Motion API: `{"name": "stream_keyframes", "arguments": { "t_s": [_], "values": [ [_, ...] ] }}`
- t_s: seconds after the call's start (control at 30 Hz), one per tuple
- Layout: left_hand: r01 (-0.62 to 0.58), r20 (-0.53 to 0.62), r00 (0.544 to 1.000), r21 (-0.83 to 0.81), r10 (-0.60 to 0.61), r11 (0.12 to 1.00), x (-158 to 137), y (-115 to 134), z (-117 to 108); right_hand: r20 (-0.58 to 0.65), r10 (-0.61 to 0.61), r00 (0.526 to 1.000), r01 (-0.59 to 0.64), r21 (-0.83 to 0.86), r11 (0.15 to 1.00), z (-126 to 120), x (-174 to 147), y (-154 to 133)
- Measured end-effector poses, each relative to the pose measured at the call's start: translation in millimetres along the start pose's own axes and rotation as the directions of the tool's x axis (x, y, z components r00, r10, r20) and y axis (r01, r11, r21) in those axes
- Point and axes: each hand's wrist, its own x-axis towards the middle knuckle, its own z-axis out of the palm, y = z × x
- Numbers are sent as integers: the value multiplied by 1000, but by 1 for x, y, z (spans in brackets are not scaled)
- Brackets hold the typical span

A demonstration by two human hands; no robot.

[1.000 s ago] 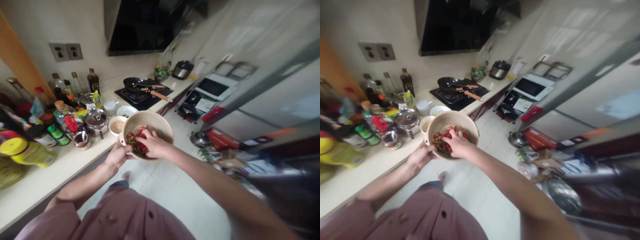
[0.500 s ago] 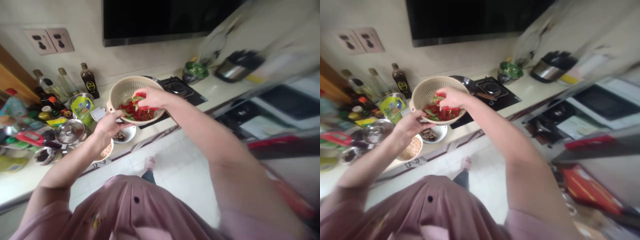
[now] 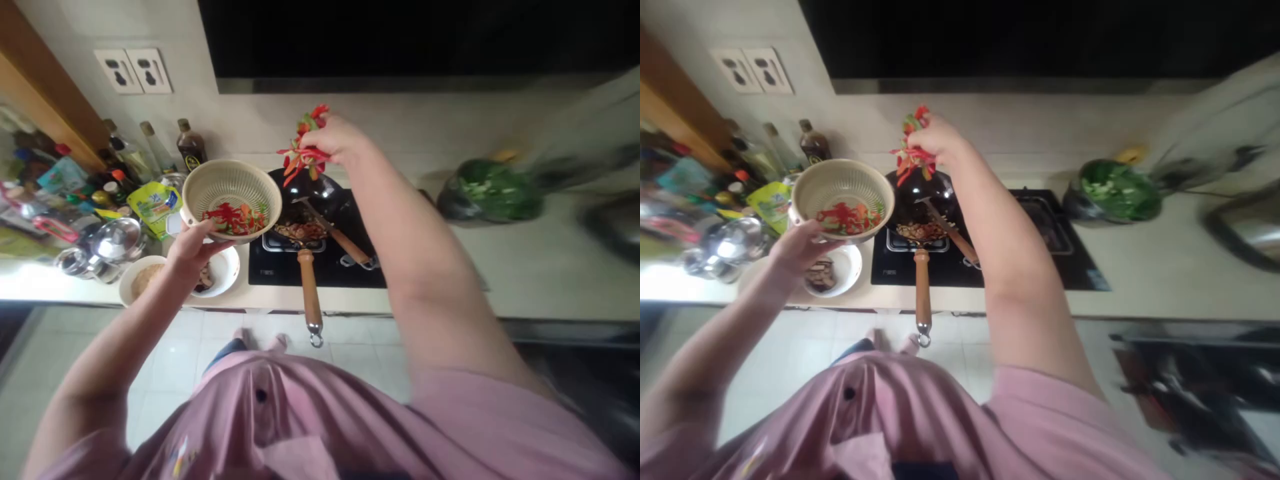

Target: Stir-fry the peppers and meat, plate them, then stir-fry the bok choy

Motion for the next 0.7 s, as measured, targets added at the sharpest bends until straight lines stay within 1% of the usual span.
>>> {"name": "stream_keyframes", "arguments": {
  "t_s": [0.07,0.1,0.17,0.23,0.27,0.3,0.33,0.37,0.4,0.43,0.47,0.5,0.53,0.57,0.6,0.63,0.67,0.7],
  "values": [
    [-56,-9,998,51,57,997,-5,1,-3,-35,25,999,-28,-80,996,9,15,20],
    [-80,-5,997,77,80,994,-7,1,-4,-19,49,999,-51,-126,991,13,20,29],
    [-105,1,994,102,105,989,-10,0,-4,58,114,992,-95,-255,962,20,26,46],
    [-107,-7,994,106,109,989,-11,-2,-3,112,162,980,-98,-436,895,22,31,54],
    [-105,-12,994,104,107,989,-11,-3,-3,108,147,983,-71,-515,854,22,32,54],
    [-106,-13,994,101,108,989,-10,-4,-3,87,97,991,-31,-570,821,20,32,51],
    [-111,-11,994,99,113,989,-9,-6,-3,64,22,998,21,-599,800,19,31,45],
    [-120,-4,993,98,121,988,-7,-7,-4,50,-63,997,80,-606,792,18,27,38],
    [-129,8,992,98,129,987,-6,-9,-4,61,-140,988,149,-592,792,19,21,29],
    [-137,25,990,98,136,986,-5,-11,-5,119,-193,974,226,-561,796,22,12,20],
    [-144,40,989,96,141,985,-4,-13,-5,216,-221,951,303,-522,797,27,1,11],
    [-149,55,988,92,144,985,-3,-15,-5,350,-234,907,387,-477,789,35,-11,3],
    [-153,70,987,86,147,985,-2,-17,-5,507,-232,830,478,-432,765,44,-25,-3],
    [-158,83,985,79,151,984,-2,-19,-4,628,-222,746,558,-406,724,56,-38,-7],
    [-161,94,984,73,154,984,-2,-21,-3,711,-211,670,634,-401,662,68,-51,-9],
    [-163,101,983,70,155,984,-2,-22,-1,758,-199,621,690,-409,597,80,-62,-9],
    [-162,109,982,69,154,984,-3,-24,1,783,-188,593,733,-428,529,92,-72,-7],
    [-157,118,982,69,148,985,-3,-25,3,795,-183,578,762,-447,468,102,-80,-5]
  ]
}}
